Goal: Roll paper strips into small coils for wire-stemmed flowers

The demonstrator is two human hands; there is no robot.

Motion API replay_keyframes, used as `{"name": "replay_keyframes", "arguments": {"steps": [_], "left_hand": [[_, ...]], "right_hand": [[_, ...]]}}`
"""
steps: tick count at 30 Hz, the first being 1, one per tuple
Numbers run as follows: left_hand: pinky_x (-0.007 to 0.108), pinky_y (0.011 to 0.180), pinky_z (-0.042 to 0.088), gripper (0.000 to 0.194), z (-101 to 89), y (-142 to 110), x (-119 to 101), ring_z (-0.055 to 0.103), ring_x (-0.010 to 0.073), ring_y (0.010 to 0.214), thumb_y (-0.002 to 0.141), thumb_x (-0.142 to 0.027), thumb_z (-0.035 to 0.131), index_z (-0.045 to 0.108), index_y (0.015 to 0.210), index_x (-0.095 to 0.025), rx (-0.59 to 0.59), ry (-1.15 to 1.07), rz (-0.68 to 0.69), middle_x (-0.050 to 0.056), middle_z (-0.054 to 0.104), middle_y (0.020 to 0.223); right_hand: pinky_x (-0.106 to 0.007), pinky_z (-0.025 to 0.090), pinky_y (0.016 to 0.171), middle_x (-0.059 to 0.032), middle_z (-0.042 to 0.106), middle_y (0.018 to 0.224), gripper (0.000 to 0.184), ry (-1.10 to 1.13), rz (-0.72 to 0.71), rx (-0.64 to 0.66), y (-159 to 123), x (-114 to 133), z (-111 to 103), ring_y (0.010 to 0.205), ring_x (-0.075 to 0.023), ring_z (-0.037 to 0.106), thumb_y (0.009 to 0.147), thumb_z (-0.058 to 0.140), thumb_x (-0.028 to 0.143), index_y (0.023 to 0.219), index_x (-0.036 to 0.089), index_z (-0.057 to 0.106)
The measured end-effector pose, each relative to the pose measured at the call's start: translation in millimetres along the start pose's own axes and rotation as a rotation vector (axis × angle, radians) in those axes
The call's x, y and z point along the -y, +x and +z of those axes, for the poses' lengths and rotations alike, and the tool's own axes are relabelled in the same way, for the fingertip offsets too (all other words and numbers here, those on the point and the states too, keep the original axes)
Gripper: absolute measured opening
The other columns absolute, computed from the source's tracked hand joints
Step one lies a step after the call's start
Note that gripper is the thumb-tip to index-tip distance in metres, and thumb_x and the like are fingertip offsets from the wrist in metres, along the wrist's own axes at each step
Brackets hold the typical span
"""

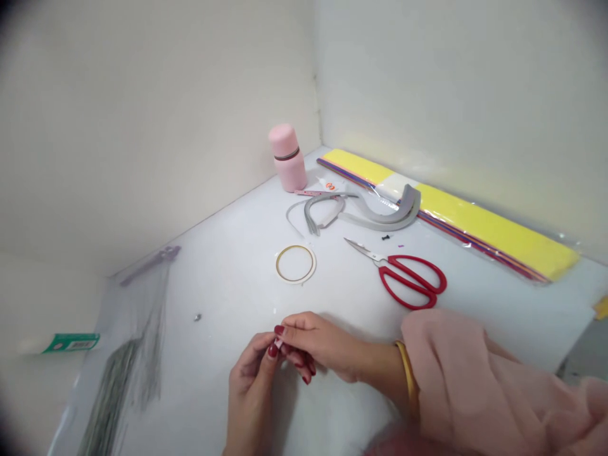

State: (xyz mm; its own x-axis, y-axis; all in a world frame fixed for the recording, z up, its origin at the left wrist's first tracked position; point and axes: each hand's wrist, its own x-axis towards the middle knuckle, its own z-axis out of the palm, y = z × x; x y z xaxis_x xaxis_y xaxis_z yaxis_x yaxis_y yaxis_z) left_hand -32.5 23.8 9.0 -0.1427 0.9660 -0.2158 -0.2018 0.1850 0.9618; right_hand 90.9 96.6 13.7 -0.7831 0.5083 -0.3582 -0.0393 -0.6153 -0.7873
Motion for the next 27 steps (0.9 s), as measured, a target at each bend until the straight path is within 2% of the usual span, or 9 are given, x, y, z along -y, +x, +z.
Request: {"name": "replay_keyframes", "arguments": {"steps": [3, 5, 7, 9, 14, 20, 27], "left_hand": [[0.031, 0.072, 0.048, 0.021, -1.3, -2.0, 1.8, 0.062, 0.0177, 0.078, 0.08, -0.026, 0.052, 0.06, 0.097, -0.018, -0.133, 0.123, 0.038, 0.006, 0.066, 0.085], [0.031, 0.073, 0.048, 0.023, -3.2, -3.9, 4.4, 0.061, 0.018, 0.081, 0.078, -0.023, 0.055, 0.061, 0.099, -0.018, -0.214, 0.322, 0.187, 0.007, 0.065, 0.089], [0.031, 0.075, 0.047, 0.023, -5.0, -5.5, 6.7, 0.059, 0.0184, 0.085, 0.077, -0.016, 0.055, 0.061, 0.099, -0.018, -0.205, 0.53, 0.372, 0.008, 0.064, 0.093], [0.029, 0.077, 0.047, 0.025, -6.2, -6.2, 8.1, 0.058, 0.0174, 0.088, 0.078, -0.01, 0.052, 0.061, 0.099, -0.018, -0.181, 0.666, 0.488, 0.008, 0.064, 0.094], [0.024, 0.076, 0.048, 0.027, -7.1, -4.8, 8.4, 0.059, 0.0141, 0.087, 0.08, -0.006, 0.046, 0.057, 0.102, -0.017, -0.152, 0.756, 0.507, 0.007, 0.064, 0.094], [0.02, 0.072, 0.048, 0.025, -4.7, -3.7, 5.2, 0.061, 0.0116, 0.08, 0.08, -0.004, 0.045, 0.055, 0.1, -0.015, -0.195, 0.848, 0.584, 0.007, 0.065, 0.087], [0.021, 0.07, 0.048, 0.021, -0.7, -4.2, 8.3, 0.061, 0.0124, 0.076, 0.081, -0.006, 0.043, 0.056, 0.096, -0.013, -0.289, 0.957, 0.666, 0.007, 0.065, 0.082]], "right_hand": [[-0.015, 0.029, 0.036, 0.0073, 0.039, 0.051, 0.029, 0.028, -0.021, -0.026, 0.3, -0.7, -0.6, 0.037, -0.0037, 0.038, 0.082, 0.048, 0.041, 0.068, 0.015, 0.044], [-0.015, 0.028, 0.037, 0.0073, 0.04, 0.051, 0.03, 0.004, -0.044, -0.067, 0.5, -3.9, 1.0, 0.037, -0.0034, 0.038, 0.082, 0.047, 0.041, 0.068, 0.015, 0.044], [-0.015, 0.027, 0.038, 0.0073, 0.04, 0.051, 0.03, -0.036, -0.072, -0.102, 0.3, -6.3, 2.9, 0.038, -0.0033, 0.039, 0.082, 0.046, 0.042, 0.069, 0.015, 0.043], [-0.015, 0.027, 0.039, 0.0072, 0.041, 0.051, 0.031, -0.094, -0.094, -0.116, -0.5, -6.3, 3.9, 0.039, -0.0035, 0.039, 0.083, 0.044, 0.043, 0.069, 0.015, 0.043], [-0.016, 0.031, 0.04, 0.0065, 0.038, 0.052, 0.036, -0.27, -0.12, -0.069, -1.9, -1.3, 1.3, 0.042, -0.0046, 0.039, 0.084, 0.041, 0.045, 0.064, 0.016, 0.04], [-0.015, 0.031, 0.038, 0.0077, 0.036, 0.053, 0.031, -0.071, -0.075, -0.001, -1.2, -5.5, -1.0, 0.04, -0.0037, 0.035, 0.084, 0.043, 0.043, 0.068, 0.017, 0.04], [-0.015, 0.029, 0.039, 0.0076, 0.039, 0.052, 0.034, -0.037, -0.118, -0.122, -2.0, -13.9, 12.0, 0.039, -0.003, 0.037, 0.085, 0.042, 0.044, 0.066, 0.017, 0.039]]}}
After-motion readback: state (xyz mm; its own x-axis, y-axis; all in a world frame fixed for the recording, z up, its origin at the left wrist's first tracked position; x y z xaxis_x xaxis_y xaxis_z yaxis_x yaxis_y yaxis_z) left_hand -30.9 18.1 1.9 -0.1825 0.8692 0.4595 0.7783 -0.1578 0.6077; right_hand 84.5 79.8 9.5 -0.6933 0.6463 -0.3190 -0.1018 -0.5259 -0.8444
